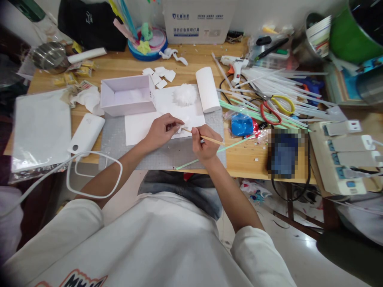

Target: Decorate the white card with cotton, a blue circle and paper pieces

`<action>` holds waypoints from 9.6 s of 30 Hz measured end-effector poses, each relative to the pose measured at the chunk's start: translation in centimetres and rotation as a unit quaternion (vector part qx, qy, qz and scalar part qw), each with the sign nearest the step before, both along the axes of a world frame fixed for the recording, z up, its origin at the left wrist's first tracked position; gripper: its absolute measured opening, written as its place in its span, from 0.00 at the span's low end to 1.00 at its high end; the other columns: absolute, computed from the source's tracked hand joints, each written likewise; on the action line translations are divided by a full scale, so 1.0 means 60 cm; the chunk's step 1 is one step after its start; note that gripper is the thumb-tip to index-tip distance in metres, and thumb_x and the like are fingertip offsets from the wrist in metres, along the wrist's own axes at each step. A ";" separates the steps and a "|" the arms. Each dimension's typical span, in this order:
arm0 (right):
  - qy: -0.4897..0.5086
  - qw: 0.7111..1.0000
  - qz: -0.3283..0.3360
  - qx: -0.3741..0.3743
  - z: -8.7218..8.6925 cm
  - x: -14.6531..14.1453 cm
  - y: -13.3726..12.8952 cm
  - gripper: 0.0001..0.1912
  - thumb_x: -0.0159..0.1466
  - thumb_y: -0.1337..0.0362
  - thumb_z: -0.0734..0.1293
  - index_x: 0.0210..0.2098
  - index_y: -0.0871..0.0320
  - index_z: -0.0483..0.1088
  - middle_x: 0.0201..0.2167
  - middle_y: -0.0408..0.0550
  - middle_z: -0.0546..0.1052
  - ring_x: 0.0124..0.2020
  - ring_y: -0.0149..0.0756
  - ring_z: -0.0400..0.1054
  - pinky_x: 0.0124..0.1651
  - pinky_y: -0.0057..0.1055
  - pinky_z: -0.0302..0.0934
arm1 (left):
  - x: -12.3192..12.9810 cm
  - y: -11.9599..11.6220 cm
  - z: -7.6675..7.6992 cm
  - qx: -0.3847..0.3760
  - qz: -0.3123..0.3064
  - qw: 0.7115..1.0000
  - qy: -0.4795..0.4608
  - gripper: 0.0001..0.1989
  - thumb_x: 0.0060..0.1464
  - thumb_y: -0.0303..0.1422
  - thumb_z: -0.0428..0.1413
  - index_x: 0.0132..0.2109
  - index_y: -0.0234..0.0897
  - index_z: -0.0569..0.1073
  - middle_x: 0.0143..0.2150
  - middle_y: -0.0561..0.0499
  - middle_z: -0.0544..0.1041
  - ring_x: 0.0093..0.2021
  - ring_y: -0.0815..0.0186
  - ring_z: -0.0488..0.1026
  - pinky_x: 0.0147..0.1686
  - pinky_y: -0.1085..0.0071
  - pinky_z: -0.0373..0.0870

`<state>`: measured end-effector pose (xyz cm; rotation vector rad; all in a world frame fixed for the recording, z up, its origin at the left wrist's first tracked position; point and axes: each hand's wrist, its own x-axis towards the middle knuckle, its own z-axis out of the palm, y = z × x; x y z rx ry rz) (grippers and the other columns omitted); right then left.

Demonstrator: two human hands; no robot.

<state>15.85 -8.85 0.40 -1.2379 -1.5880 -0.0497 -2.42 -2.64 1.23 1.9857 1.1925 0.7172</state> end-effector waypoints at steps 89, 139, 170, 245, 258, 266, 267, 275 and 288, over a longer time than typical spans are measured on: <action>0.166 0.977 0.031 -0.132 -0.003 0.011 0.060 0.27 0.71 0.45 0.62 0.24 0.56 0.74 0.14 0.39 0.66 0.17 0.27 0.60 0.24 0.30 0.51 | -0.147 0.150 0.149 0.153 0.175 0.952 0.198 0.03 0.58 0.29 0.62 0.35 0.38 0.80 0.33 0.53 0.78 0.37 0.65 0.71 0.46 0.63 0.70; 0.004 1.000 0.002 -0.019 0.003 0.012 0.047 0.25 0.74 0.53 0.59 0.21 0.54 0.61 0.17 0.41 0.65 0.20 0.29 0.59 0.28 0.32 0.50 | 0.016 0.001 -0.002 0.039 0.004 0.998 0.052 0.06 0.58 0.29 0.57 0.41 0.38 0.79 0.39 0.49 0.77 0.38 0.64 0.74 0.39 0.66 0.67; 0.093 0.992 -0.042 -0.069 0.016 0.019 0.072 0.32 0.73 0.43 0.56 0.19 0.54 0.67 0.15 0.41 0.67 0.19 0.29 0.61 0.27 0.32 0.52 | 0.021 0.003 -0.001 0.042 0.014 0.995 0.090 0.06 0.63 0.31 0.55 0.45 0.41 0.75 0.42 0.50 0.78 0.40 0.64 0.75 0.35 0.66 0.64; 0.061 0.997 -0.015 -0.040 0.014 0.007 0.074 0.29 0.73 0.47 0.58 0.20 0.55 0.68 0.16 0.41 0.69 0.19 0.28 0.63 0.26 0.31 0.53 | -0.191 0.221 0.105 0.032 0.059 0.888 0.454 0.15 0.56 0.31 0.55 0.48 0.38 0.83 0.43 0.43 0.83 0.41 0.57 0.74 0.39 0.63 0.66; 0.058 0.997 -0.012 -0.041 0.016 0.007 0.072 0.29 0.73 0.48 0.58 0.20 0.55 0.68 0.16 0.41 0.69 0.18 0.27 0.62 0.26 0.31 0.53 | -0.197 0.191 0.137 0.118 0.028 0.923 0.364 0.15 0.65 0.36 0.48 0.51 0.38 0.76 0.50 0.46 0.78 0.47 0.61 0.68 0.47 0.61 0.63; 0.034 0.996 -0.040 -0.068 0.017 0.006 0.072 0.31 0.73 0.45 0.55 0.20 0.54 0.67 0.15 0.42 0.69 0.19 0.29 0.62 0.27 0.31 0.55 | -0.193 0.170 0.135 -0.023 0.140 0.976 0.166 0.21 0.65 0.51 0.49 0.54 0.43 0.70 0.51 0.54 0.80 0.39 0.71 0.68 0.40 0.64 0.67; 0.036 0.996 -0.041 -0.069 0.017 0.006 0.072 0.31 0.73 0.45 0.55 0.20 0.54 0.68 0.15 0.42 0.69 0.19 0.29 0.62 0.27 0.31 0.55 | -0.193 0.172 0.131 -0.036 0.146 0.975 0.163 0.23 0.64 0.53 0.49 0.54 0.42 0.70 0.50 0.53 0.80 0.38 0.72 0.68 0.39 0.65 0.67; 0.046 0.996 -0.028 -0.066 0.016 0.007 0.072 0.31 0.73 0.45 0.55 0.20 0.54 0.68 0.16 0.42 0.70 0.19 0.29 0.63 0.27 0.31 0.55 | -0.214 0.193 0.107 0.020 0.083 0.962 0.258 0.21 0.61 0.48 0.52 0.46 0.36 0.80 0.42 0.49 0.80 0.39 0.68 0.71 0.46 0.64 0.67; 0.043 0.997 -0.029 -0.058 0.017 0.007 0.073 0.31 0.73 0.44 0.55 0.19 0.54 0.67 0.15 0.41 0.67 0.18 0.28 0.61 0.26 0.31 0.55 | -0.200 0.191 0.122 0.078 0.026 0.876 0.475 0.20 0.62 0.35 0.54 0.58 0.38 0.80 0.48 0.44 0.81 0.48 0.56 0.72 0.45 0.60 0.63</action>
